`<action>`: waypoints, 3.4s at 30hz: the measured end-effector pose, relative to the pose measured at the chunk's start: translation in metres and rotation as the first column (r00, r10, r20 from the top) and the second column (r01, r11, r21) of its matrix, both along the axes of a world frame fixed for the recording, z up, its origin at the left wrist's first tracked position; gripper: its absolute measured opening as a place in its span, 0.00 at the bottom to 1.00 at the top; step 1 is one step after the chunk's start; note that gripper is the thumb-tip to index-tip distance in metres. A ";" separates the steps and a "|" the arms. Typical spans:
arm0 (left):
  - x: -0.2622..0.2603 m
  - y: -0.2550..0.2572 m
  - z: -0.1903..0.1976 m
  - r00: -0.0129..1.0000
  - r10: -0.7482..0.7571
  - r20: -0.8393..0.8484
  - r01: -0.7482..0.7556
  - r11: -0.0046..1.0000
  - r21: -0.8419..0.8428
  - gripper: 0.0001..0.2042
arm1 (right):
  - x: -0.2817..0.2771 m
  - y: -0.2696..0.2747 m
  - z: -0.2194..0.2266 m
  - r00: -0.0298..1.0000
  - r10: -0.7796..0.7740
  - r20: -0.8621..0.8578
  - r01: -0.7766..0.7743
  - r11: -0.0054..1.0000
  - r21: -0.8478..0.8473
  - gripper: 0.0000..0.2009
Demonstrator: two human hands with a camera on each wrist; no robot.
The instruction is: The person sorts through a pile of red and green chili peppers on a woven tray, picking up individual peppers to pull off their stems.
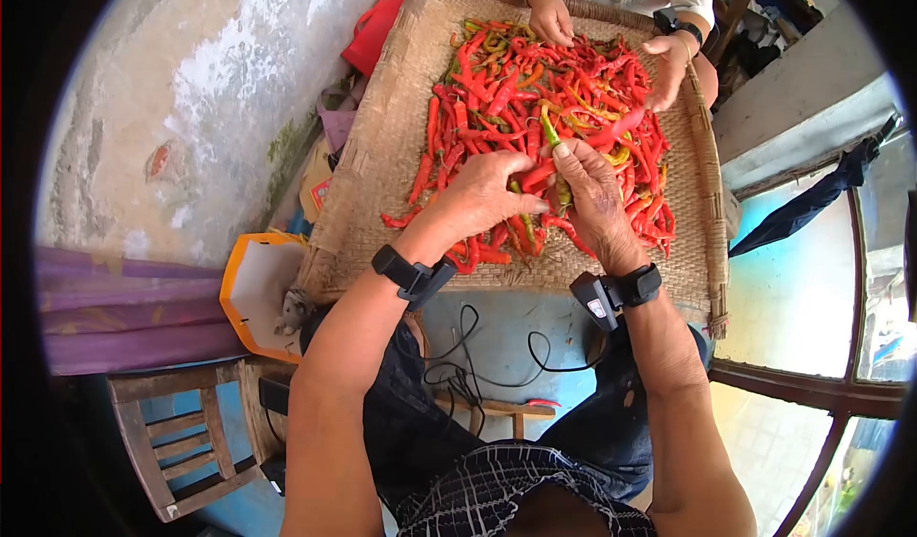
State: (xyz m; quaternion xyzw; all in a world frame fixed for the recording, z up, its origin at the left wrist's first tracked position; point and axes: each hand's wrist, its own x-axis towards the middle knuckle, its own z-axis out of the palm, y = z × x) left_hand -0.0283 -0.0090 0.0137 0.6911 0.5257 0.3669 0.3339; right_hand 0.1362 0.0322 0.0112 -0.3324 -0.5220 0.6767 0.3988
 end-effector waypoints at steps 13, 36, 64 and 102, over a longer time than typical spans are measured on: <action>-0.005 -0.003 -0.001 0.983 0.183 -0.034 -0.186 0.967 -0.177 0.12 | 0.011 0.009 -0.008 0.971 -0.238 0.027 0.239 0.967 -0.084 0.08; -0.022 -0.002 0.015 0.939 0.006 0.343 0.135 0.912 -0.387 0.13 | 0.022 0.011 0.008 0.710 0.269 0.651 -0.401 0.914 0.059 0.08; -0.031 0.005 0.004 0.627 0.440 0.643 -0.196 0.888 -0.416 0.06 | 0.029 0.021 0.008 0.649 0.103 0.754 -0.418 0.876 0.240 0.11; -0.017 0.003 0.001 0.809 0.297 0.507 -0.166 0.943 -0.287 0.06 | 0.023 0.027 0.006 0.816 -0.146 0.560 -0.163 0.870 0.465 0.20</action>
